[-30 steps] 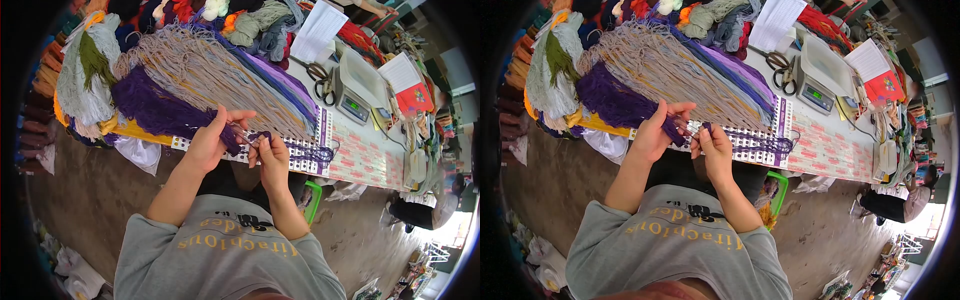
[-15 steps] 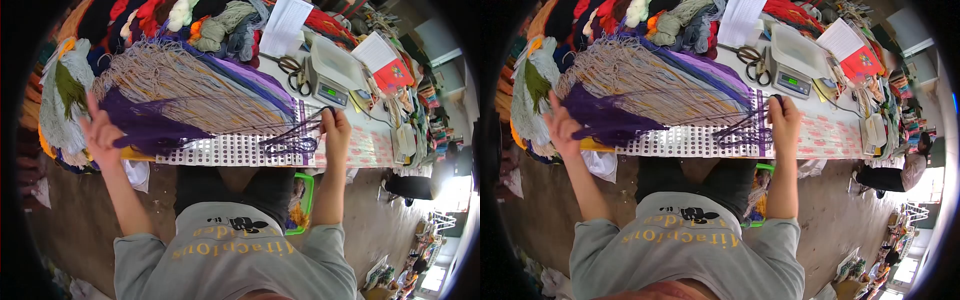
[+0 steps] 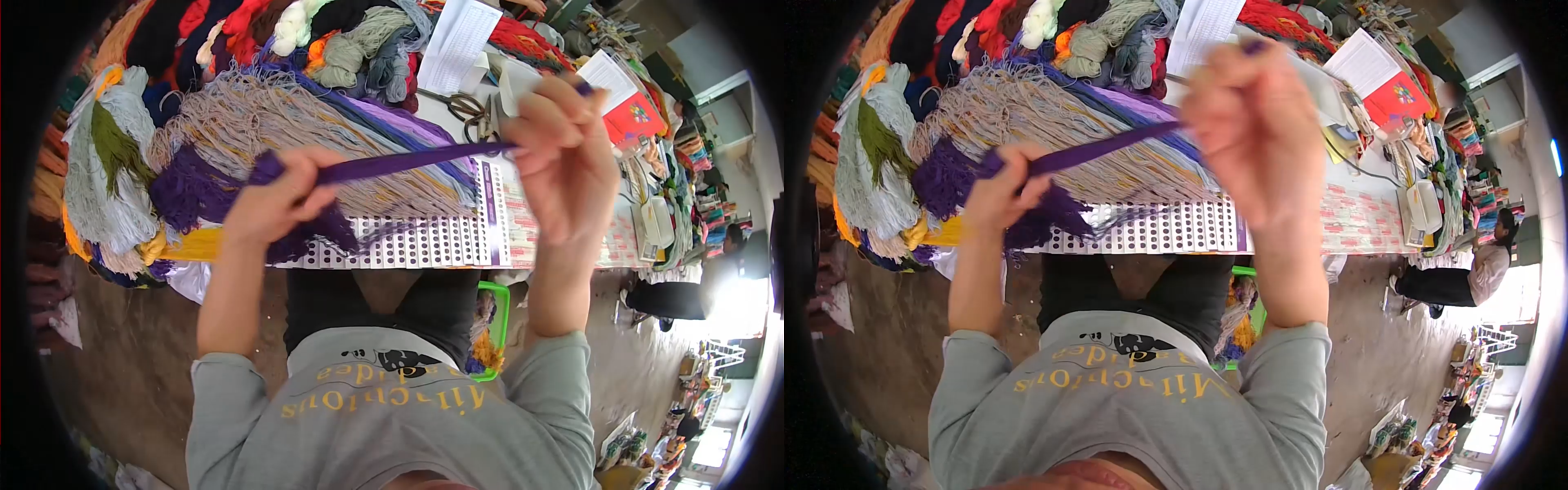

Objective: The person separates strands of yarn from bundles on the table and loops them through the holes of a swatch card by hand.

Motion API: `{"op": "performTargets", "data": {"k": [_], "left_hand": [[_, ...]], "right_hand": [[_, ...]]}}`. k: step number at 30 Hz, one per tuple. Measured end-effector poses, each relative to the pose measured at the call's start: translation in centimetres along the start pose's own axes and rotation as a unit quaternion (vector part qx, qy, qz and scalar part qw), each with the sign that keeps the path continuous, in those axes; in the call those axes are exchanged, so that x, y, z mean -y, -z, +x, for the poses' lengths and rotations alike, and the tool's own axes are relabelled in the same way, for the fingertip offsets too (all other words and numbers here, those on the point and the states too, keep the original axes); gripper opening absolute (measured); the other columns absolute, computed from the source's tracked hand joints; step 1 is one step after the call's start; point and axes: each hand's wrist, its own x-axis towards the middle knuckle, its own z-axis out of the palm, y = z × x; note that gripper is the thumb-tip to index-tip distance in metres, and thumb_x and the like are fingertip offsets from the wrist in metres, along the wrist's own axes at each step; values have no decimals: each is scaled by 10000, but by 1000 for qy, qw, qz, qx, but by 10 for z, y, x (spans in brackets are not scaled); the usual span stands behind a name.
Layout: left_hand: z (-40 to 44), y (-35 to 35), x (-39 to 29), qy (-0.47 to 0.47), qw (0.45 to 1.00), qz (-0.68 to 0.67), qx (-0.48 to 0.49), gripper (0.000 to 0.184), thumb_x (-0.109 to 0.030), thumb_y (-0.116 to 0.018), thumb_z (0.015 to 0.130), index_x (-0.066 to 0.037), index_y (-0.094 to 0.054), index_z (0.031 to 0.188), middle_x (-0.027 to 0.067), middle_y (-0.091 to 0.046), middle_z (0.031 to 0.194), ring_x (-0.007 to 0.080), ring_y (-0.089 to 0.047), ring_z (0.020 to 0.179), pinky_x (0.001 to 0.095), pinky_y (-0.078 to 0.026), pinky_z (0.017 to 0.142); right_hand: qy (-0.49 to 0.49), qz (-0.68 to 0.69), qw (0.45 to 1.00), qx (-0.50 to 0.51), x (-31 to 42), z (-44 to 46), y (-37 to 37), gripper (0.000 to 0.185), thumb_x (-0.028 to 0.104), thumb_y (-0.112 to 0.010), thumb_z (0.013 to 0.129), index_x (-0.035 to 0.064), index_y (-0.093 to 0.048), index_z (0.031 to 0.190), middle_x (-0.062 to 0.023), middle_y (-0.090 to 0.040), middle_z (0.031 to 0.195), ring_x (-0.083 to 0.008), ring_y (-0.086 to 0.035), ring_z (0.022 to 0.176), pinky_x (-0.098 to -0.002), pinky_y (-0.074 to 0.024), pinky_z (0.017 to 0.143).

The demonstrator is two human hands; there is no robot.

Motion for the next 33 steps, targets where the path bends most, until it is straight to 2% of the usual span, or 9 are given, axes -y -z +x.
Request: {"op": "performTargets", "data": {"k": [2,4,11,15,18,21,25,29,33], "left_hand": [[-11,14,-17,-7,998,61,-1,578,-475,-308,961,-7,-453,1268,85,-593,929,-5,-281,391,147,-186,342],[-34,60,-66,7,967,-38,-251,526,-407,-313,980,-46,-323,1362,17,-599,918,-30,-262,350,143,-196,313],[-154,316,-225,-89,906,-49,-411,502,-247,-503,939,-70,-324,1374,-52,-520,781,6,-266,395,137,-221,362],[-133,277,-256,-187,903,-13,-388,332,-157,-493,926,1,-425,1210,-8,-509,758,28,-290,436,153,-241,410],[-99,215,-258,-273,890,31,-363,198,-67,-484,912,72,-526,1046,36,-498,734,50,-315,477,170,-260,458],[-45,113,-136,-133,939,-162,-274,259,-139,-513,923,77,-537,1063,61,-601,898,56,-464,663,167,-373,582],[-35,44,7,152,944,-131,-263,358,-267,-492,921,-15,-532,1173,99,-611,1057,150,-589,768,248,-461,579],[-41,18,88,339,880,-241,-231,455,-390,-451,939,-44,-463,1233,137,-557,1161,252,-630,882,331,-535,647],[-37,5,102,399,866,-206,-220,485,-427,-414,945,-49,-448,1247,122,-532,1211,255,-621,928,329,-540,671]], "right_hand": [[14,46,997,-61,13,-7,8,173,202,-482,941,42,-527,891,-5,-452,791,-89,-389,671,-237,-362,611],[92,-14,984,-155,71,-43,59,173,157,-447,953,19,-494,861,-27,-459,787,-92,-387,637,-224,-326,577],[201,-291,842,-407,252,-160,217,200,201,-518,928,45,-503,803,-15,-479,725,-95,-376,590,-214,-305,531],[342,-442,690,-459,247,-143,158,205,233,-536,925,72,-522,799,22,-471,676,-86,-375,542,-209,-286,492],[211,-556,677,-434,181,-112,134,200,232,-535,927,47,-584,867,35,-472,667,-43,-378,565,-199,-277,491],[34,-722,643,-253,70,-105,136,132,128,-538,881,19,-605,915,4,-539,758,-89,-503,693,-195,-391,605],[-159,-598,758,-205,-90,-108,131,184,49,-568,834,41,-506,1007,-64,-586,713,-127,-568,624,-262,-461,595],[-222,-525,806,-158,-181,-118,135,121,58,-571,838,-17,-593,930,-76,-610,664,-122,-578,559,-249,-453,539],[-222,-621,733,-167,-202,-117,128,172,185,-577,852,34,-641,903,-96,-638,686,-214,-615,604,-317,-467,567]]}}
